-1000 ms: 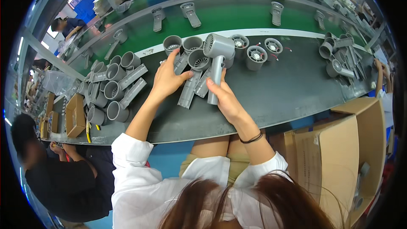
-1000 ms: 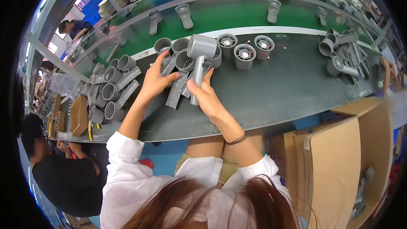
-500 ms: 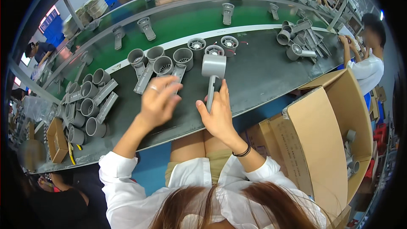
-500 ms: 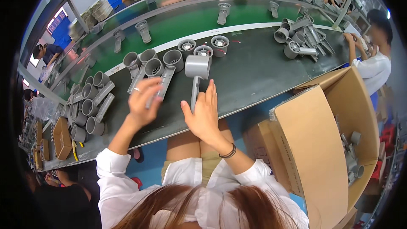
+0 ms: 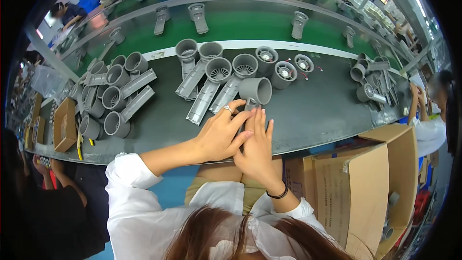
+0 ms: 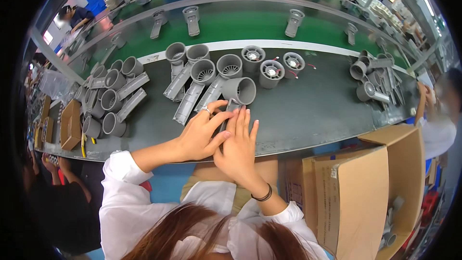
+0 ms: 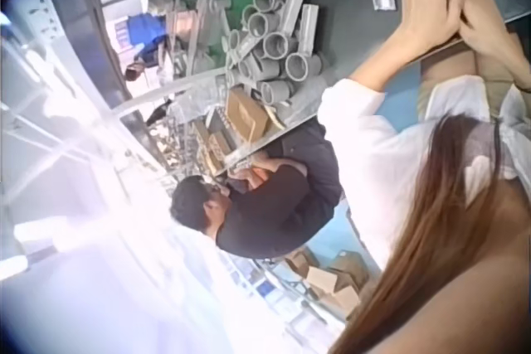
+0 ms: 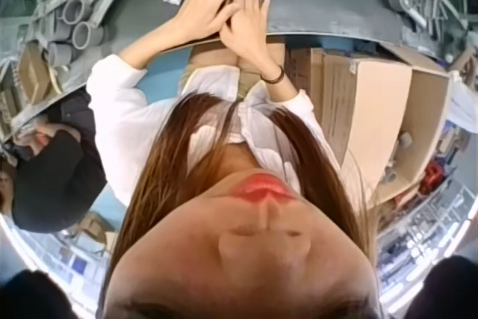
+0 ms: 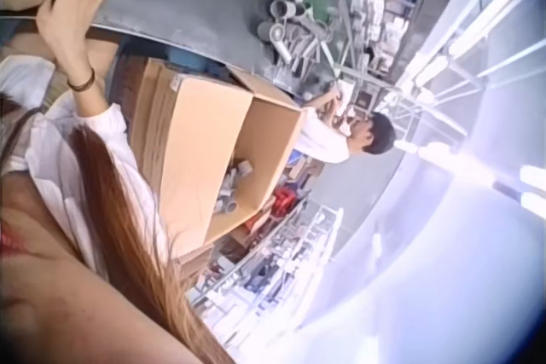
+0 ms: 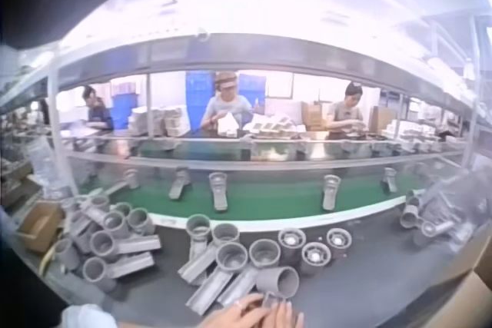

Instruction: Assembling plastic housings and internal components of hair dryers on a factory production line.

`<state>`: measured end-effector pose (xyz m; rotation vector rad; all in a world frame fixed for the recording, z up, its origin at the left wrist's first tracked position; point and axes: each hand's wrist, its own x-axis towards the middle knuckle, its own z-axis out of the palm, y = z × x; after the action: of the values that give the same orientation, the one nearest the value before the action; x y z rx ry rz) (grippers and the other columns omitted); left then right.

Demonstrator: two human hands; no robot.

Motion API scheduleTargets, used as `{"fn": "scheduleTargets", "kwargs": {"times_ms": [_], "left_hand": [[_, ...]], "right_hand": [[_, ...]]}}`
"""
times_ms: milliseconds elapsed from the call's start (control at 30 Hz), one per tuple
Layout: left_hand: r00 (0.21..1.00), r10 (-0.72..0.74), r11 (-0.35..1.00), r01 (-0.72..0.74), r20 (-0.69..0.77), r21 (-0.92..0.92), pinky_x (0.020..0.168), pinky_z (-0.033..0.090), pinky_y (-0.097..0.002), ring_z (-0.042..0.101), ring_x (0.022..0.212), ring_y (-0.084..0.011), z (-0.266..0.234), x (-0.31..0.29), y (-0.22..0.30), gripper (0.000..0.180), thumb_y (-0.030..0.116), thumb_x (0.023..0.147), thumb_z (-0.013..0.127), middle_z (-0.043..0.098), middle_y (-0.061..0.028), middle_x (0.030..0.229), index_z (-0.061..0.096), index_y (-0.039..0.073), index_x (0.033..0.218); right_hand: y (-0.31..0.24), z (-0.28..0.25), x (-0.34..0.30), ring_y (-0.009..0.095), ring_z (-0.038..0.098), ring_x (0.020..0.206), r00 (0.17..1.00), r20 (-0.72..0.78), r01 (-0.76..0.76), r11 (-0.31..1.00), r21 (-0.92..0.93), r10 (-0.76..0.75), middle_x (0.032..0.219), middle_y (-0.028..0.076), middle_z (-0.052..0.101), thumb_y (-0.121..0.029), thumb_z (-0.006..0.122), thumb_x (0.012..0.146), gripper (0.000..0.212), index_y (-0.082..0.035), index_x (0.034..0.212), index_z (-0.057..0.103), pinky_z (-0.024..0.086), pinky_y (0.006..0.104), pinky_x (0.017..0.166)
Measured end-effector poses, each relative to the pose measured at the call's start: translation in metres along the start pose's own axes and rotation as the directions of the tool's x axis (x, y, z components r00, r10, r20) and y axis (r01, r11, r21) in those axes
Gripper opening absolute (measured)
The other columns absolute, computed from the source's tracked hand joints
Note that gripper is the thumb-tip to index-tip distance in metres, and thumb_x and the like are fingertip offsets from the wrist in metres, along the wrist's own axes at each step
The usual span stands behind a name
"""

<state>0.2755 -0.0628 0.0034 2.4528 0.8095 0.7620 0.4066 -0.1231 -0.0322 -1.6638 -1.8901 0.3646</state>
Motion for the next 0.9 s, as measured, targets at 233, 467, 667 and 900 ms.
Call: {"fn": "scheduleTargets", "kwargs": {"times_ms": [233, 467, 667, 900], "left_hand": [[0.994, -0.112, 0.994, 0.112, -0.014, -0.014, 0.08, 0.048, -0.0414, 0.057, 0.096, -0.0399, -0.005, -0.008, -0.003, 0.044, 0.018, 0.082, 0.064, 0.045, -0.0248, 0.126, 0.051, -0.001, 0.12], [0.986, -0.158, 0.987, 0.158, -0.047, -0.006, 0.073, 0.051, -0.0413, 0.06, 0.084, -0.0388, -0.021, -0.015, -0.01, 0.036, 0.015, 0.084, 0.062, 0.055, -0.0214, 0.112, 0.053, -0.001, 0.115], [0.987, -0.142, 0.963, 0.156, 0.08, -0.22, 0.071, 0.05, -0.0393, 0.061, 0.082, -0.0349, -0.023, -0.013, -0.013, 0.041, 0.021, 0.076, 0.073, 0.062, -0.0178, 0.095, 0.059, 0.0, 0.108], [0.98, -0.037, 0.995, 0.017, 0.196, 0.103, 0.069, 0.051, -0.0355, 0.061, 0.081, -0.0295, -0.031, -0.01, -0.012, 0.056, 0.016, 0.067, 0.077, 0.06, -0.0107, 0.101, 0.055, 0.005, 0.116]], "right_hand": [[-0.004, -0.013, 0.007, 0.047, 0.015, 0.137, 0.981, 0.151, 0.107, 0.988, 0.111, -0.123, 0.141, 0.036, 0.023, -0.022, 0.055, 0.08, 0.076, 0.019, 0.134, 0.022, 0.007, 0.0596, 0.109], [0.001, -0.013, 0.012, 0.042, 0.046, 0.12, 0.934, 0.083, 0.315, 0.911, 0.266, -0.348, 0.126, 0.031, 0.048, -0.013, 0.062, 0.08, 0.061, 0.013, 0.13, 0.038, 0.03, 0.05, 0.105], [0.029, -0.057, 0.015, 0.018, 0.065, 0.063, 0.939, -0.334, 0.227, 0.883, 0.411, -0.086, 0.071, 0.012, 0.068, -0.001, 0.06, 0.081, 0.022, 0.005, 0.101, 0.066, 0.051, 0.0267, 0.062], [0.066, -0.101, 0.091, 0.027, 0.059, 0.093, 0.891, -0.422, 0.136, 0.986, -0.1, -0.166, 0.101, 0.013, 0.064, -0.006, 0.073, 0.07, 0.036, -0.002, 0.105, 0.064, 0.047, 0.0328, 0.081]]}}
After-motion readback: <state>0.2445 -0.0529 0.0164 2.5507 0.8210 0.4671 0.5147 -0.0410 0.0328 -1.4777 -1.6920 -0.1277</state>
